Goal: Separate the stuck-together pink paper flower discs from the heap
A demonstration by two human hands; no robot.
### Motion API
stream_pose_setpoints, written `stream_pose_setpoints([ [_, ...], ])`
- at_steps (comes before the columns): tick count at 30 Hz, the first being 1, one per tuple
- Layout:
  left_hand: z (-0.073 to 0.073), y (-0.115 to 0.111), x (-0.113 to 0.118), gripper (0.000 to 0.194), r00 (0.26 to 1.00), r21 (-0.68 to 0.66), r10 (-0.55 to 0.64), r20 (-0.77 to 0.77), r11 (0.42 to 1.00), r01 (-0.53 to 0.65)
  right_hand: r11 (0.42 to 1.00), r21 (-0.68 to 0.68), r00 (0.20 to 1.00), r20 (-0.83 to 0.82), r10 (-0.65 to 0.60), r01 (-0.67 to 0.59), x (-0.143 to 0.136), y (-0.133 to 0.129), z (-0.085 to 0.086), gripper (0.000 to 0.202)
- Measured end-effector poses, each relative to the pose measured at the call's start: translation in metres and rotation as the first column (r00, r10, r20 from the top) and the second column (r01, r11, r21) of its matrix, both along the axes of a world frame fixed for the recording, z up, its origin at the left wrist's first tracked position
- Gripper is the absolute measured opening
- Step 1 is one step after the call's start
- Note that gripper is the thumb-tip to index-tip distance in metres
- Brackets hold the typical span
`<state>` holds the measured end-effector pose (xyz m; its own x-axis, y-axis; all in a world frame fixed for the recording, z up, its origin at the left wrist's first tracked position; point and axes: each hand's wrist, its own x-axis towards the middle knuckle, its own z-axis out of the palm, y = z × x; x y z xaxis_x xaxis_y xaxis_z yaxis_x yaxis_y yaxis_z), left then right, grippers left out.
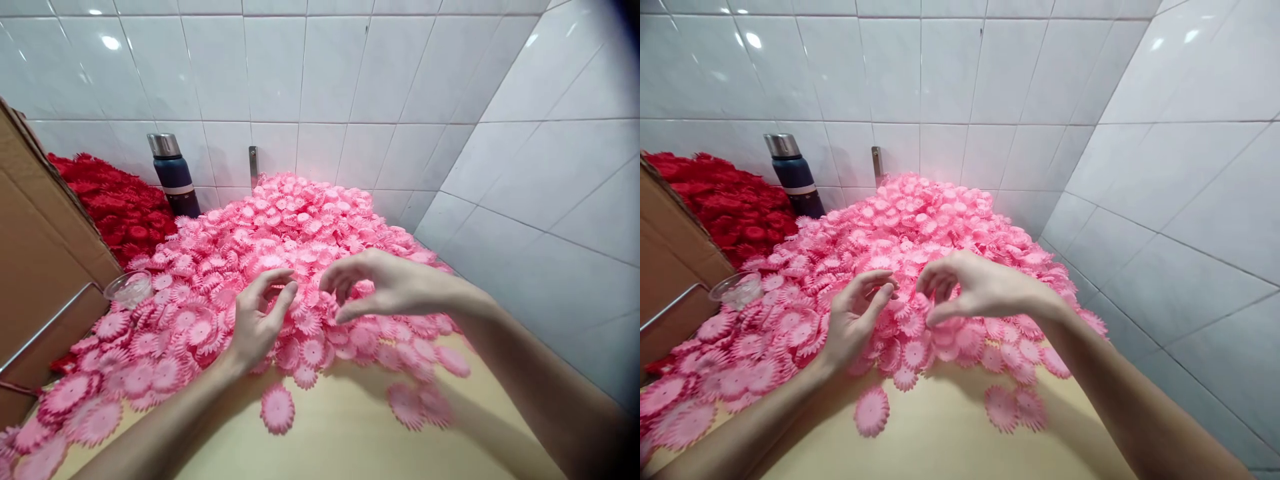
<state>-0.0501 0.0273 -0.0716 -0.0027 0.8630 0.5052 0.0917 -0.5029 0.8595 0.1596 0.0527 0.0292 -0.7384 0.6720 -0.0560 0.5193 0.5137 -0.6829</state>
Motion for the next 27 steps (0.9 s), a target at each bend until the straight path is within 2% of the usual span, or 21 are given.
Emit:
stream_pose_setpoints([
  [4,0.001,0.003,0.001,0.021,0.993,-0.114,-0.056,0.107,0.991,0.068,0.995,0.093,0.997,-0.08,-0.014,0.021,-0.012,0.025,-0.004,0.03],
  [9,0.003,0.008,0.0,0.021,0.986,-0.185,-0.034,0.164,0.981,0.065,0.987,0.159,0.983,-0.185,0.008,0.022,-0.025,0.036,-0.014,0.021],
  [14,0.002,0.009,0.0,0.02,0.985,-0.213,-0.02,0.169,0.975,0.056,0.992,0.128,0.968,-0.25,0.019,0.014,-0.026,0.043,-0.02,0.017],
  [20,0.003,0.01,0.001,0.019,0.985,-0.252,-0.009,0.175,0.966,0.054,0.984,0.113,0.899,-0.431,-0.079,0.141,-0.026,0.05,-0.032,0.017],
  [23,0.005,0.01,0.0,0.018,0.987,-0.266,0.001,0.161,0.963,0.043,0.976,0.107,0.877,-0.467,-0.117,0.187,-0.027,0.052,-0.035,0.015],
  [25,0.006,0.01,-0.001,0.018,0.986,-0.274,0.001,0.166,0.961,0.045,0.991,0.032,0.869,-0.484,-0.099,0.131,-0.027,0.053,-0.036,0.016],
  [27,0.007,0.009,-0.001,0.019,0.981,-0.277,-0.013,0.194,0.958,0.067,0.993,-0.121,0.862,-0.504,-0.048,-0.015,-0.026,0.054,-0.037,0.019],
])
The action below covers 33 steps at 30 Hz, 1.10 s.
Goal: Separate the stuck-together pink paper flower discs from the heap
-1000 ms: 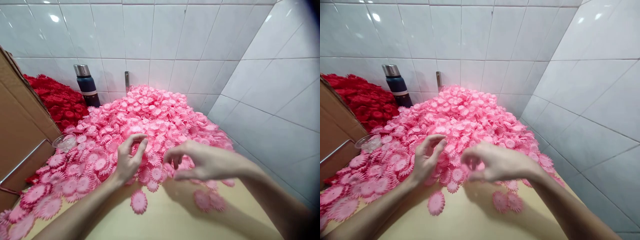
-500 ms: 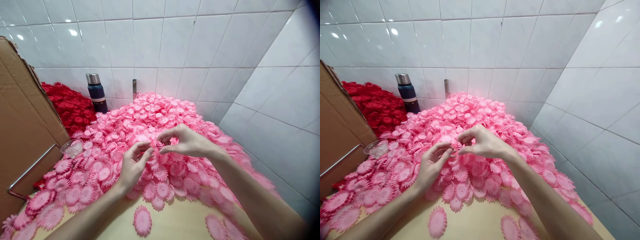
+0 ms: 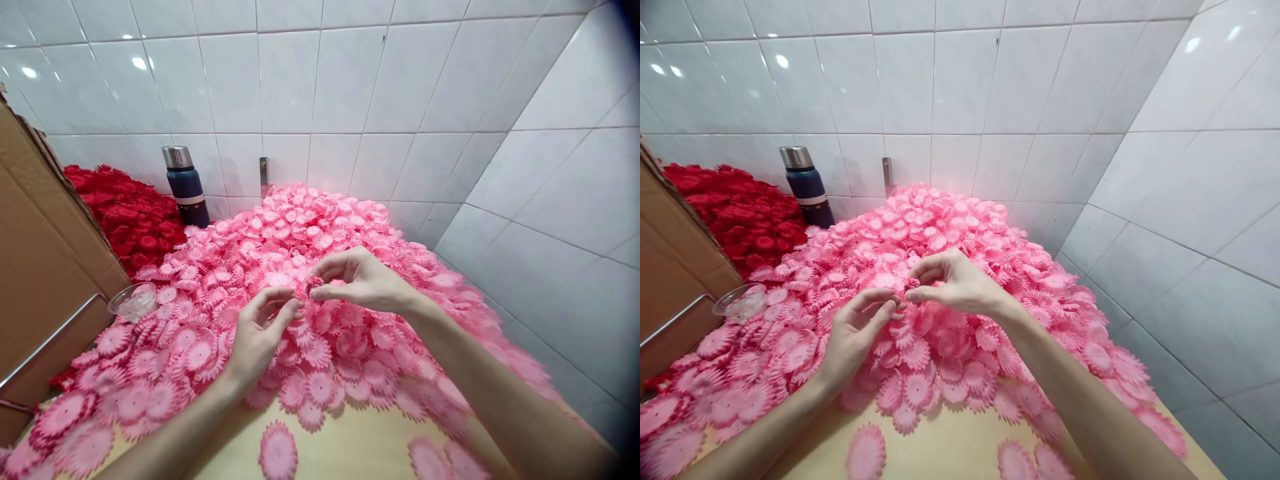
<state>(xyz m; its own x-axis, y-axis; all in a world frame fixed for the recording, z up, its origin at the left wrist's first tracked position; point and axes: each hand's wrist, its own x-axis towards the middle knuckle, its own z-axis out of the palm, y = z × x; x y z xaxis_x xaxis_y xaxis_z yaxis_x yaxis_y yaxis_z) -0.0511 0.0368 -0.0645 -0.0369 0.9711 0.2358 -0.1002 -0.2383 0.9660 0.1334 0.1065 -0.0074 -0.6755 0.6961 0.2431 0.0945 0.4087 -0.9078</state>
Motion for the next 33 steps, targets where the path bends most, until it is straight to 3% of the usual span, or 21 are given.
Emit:
stream_pose_setpoints([
  [3,-0.001,0.001,0.001,0.02,0.996,-0.013,-0.043,0.084,0.999,0.044,0.975,-0.136,0.984,-0.047,0.169,-0.174,0.002,0.001,0.0,0.026],
  [10,-0.003,0.004,0.001,0.034,0.914,-0.233,-0.111,0.389,0.949,0.214,0.967,0.026,0.966,0.063,0.25,-0.252,0.005,0.004,0.0,0.033],
  [13,-0.003,0.004,0.0,0.037,0.885,-0.241,-0.173,0.433,0.924,0.298,0.951,0.027,0.946,0.12,0.301,-0.307,0.006,0.003,0.001,0.034],
  [16,-0.004,0.004,-0.002,0.036,0.872,-0.223,-0.179,0.455,0.926,0.306,0.949,-0.028,0.943,0.108,0.315,-0.313,0.006,0.0,0.004,0.033],
  [23,-0.007,0.006,-0.002,0.039,0.886,-0.204,-0.185,0.425,0.934,0.293,0.961,-0.044,0.956,0.103,0.276,-0.273,0.005,-0.002,0.003,0.035],
  [26,-0.005,0.004,-0.003,0.042,0.908,-0.202,-0.2,0.367,0.936,0.288,0.986,0.008,0.978,0.125,0.166,-0.168,0.005,-0.002,0.001,0.044],
  [30,-0.002,0.001,-0.004,0.038,0.97,-0.14,-0.13,0.204,0.977,0.16,0.996,0.078,0.997,0.062,-0.039,0.034,0.007,-0.003,0.006,0.034],
  [33,-0.002,0.0,-0.004,0.034,0.991,-0.095,-0.032,0.13,0.995,0.044,0.996,0.046,0.989,0.117,-0.087,0.082,0.009,-0.007,0.014,0.03],
])
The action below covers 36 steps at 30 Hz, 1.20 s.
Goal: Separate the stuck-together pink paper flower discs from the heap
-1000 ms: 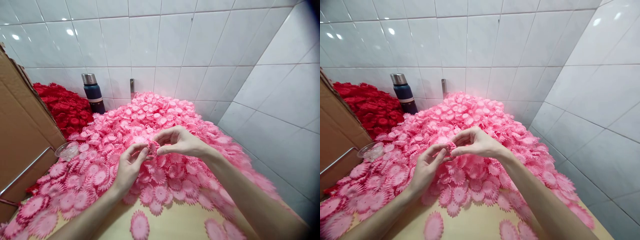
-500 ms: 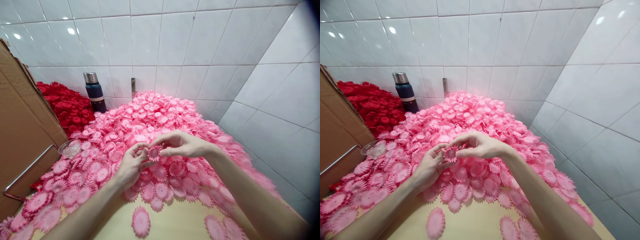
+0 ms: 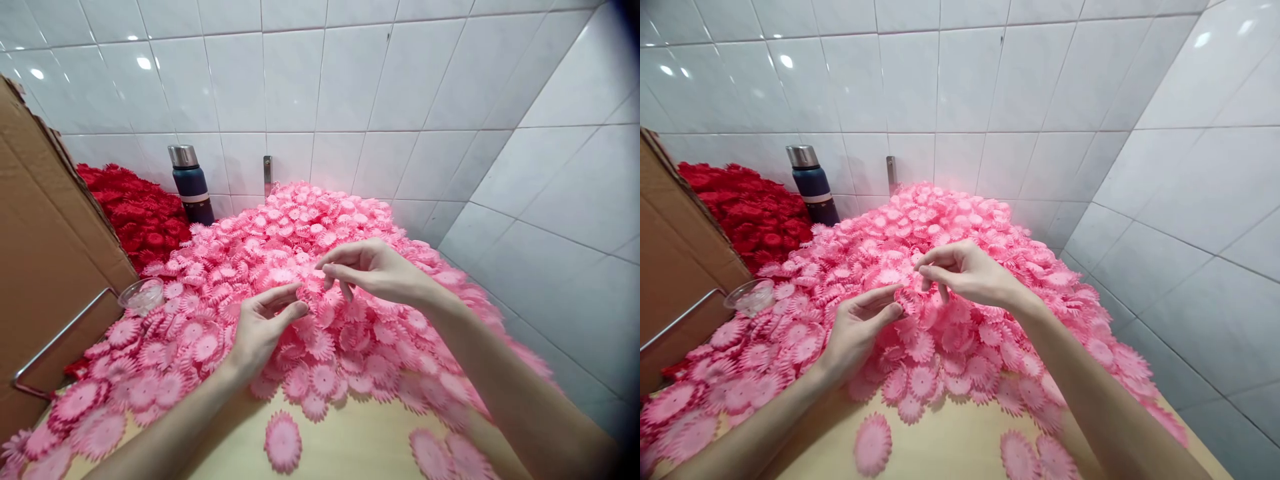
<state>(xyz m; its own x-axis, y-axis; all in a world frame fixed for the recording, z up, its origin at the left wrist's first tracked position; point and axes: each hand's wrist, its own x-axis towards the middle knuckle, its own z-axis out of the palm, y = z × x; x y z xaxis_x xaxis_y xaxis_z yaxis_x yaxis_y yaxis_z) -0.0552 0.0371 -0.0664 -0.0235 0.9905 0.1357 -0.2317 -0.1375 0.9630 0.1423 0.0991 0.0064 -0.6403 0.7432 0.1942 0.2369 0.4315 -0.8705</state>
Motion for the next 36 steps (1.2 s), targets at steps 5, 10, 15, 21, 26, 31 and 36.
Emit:
stream_pose_setpoints([
  [5,-0.001,-0.002,0.002,0.032,0.997,0.07,0.069,-0.023,0.995,-0.067,0.996,-0.012,0.969,0.233,0.086,-0.086,-0.006,-0.013,0.008,0.037],
  [10,-0.001,-0.005,0.004,0.03,0.998,0.121,0.052,-0.029,0.991,-0.048,0.989,0.047,0.96,0.249,0.126,-0.142,-0.014,-0.014,0.004,0.028],
  [15,0.0,-0.006,0.003,0.032,0.998,0.122,0.044,-0.051,0.992,-0.037,0.967,-0.106,0.952,0.178,0.248,-0.232,-0.008,-0.001,-0.007,0.026],
  [21,0.0,-0.007,0.002,0.036,0.994,0.112,0.085,-0.074,0.991,-0.076,0.974,-0.099,0.967,0.135,0.217,-0.205,-0.006,0.002,-0.008,0.023],
  [26,0.0,-0.01,0.004,0.036,0.992,0.119,0.116,-0.042,0.987,-0.11,0.986,-0.031,0.974,0.155,0.167,-0.164,-0.007,-0.001,-0.004,0.021],
  [31,-0.002,-0.01,0.005,0.033,0.991,0.162,0.125,-0.038,0.98,-0.118,0.984,-0.032,0.97,0.166,0.179,-0.176,-0.006,0.002,-0.007,0.024],
  [36,-0.007,-0.007,0.003,0.036,0.993,0.263,0.104,-0.059,0.961,-0.085,0.974,-0.06,0.957,0.186,0.224,-0.216,-0.007,0.002,-0.009,0.022],
])
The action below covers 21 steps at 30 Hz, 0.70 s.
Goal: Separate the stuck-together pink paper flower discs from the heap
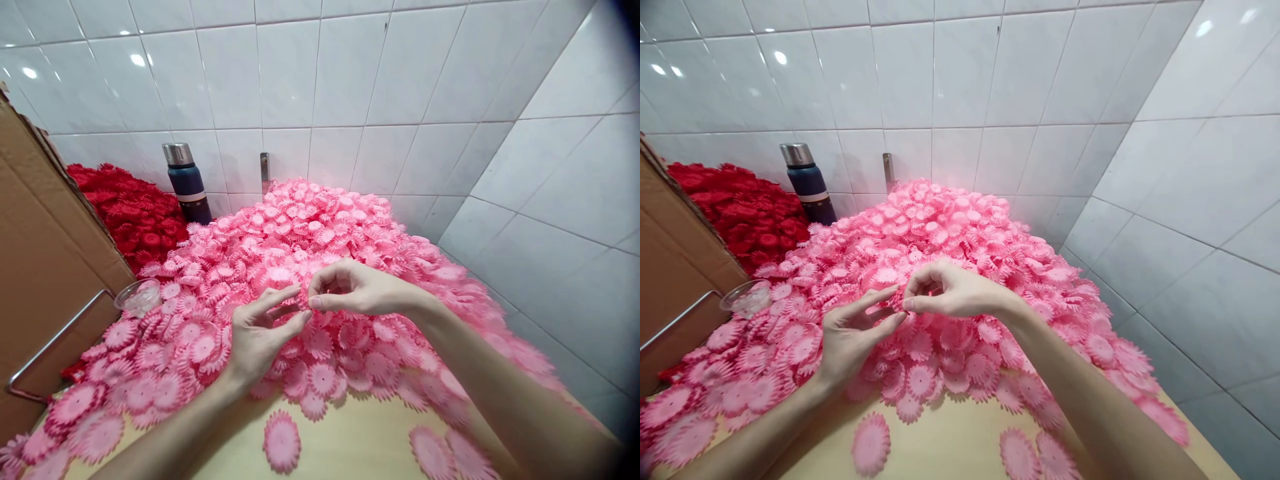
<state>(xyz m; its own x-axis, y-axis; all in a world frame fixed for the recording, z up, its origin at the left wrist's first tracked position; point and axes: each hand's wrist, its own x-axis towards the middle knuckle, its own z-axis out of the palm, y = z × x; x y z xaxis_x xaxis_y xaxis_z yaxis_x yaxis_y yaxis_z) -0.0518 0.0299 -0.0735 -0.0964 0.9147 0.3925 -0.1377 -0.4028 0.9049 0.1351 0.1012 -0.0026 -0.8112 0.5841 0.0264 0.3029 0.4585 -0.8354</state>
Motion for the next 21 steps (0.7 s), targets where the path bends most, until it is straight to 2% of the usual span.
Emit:
stream_pose_setpoints([
  [5,-0.0029,0.0007,-0.0008,0.036,0.999,0.035,-0.023,-0.03,0.999,0.024,0.999,-0.05,0.998,-0.057,-0.006,0.004,-0.0024,-0.0005,-0.0025,0.019],
  [11,0.0044,-0.002,0.0024,0.046,1.0,0.017,0.004,0.005,1.0,-0.004,0.975,-0.207,0.974,-0.225,0.034,-0.082,-0.0024,0.0022,-0.0056,0.016],
  [16,0.0054,-0.0031,0.0026,0.038,0.999,-0.081,-0.022,0.031,0.996,0.024,0.969,-0.225,0.969,-0.241,0.046,-0.102,-0.003,0.0029,-0.0063,0.014],
  [19,0.004,-0.0026,0.0014,0.038,0.998,-0.082,-0.041,0.042,0.996,0.044,0.972,-0.219,0.967,-0.254,0.033,-0.091,-0.0019,0.005,-0.0081,0.016],
  [21,0.0045,-0.002,0.0008,0.034,0.998,-0.073,-0.007,0.054,0.997,0.011,0.975,-0.21,0.964,-0.264,0.017,-0.075,0.0009,0.0073,-0.009,0.017],
])
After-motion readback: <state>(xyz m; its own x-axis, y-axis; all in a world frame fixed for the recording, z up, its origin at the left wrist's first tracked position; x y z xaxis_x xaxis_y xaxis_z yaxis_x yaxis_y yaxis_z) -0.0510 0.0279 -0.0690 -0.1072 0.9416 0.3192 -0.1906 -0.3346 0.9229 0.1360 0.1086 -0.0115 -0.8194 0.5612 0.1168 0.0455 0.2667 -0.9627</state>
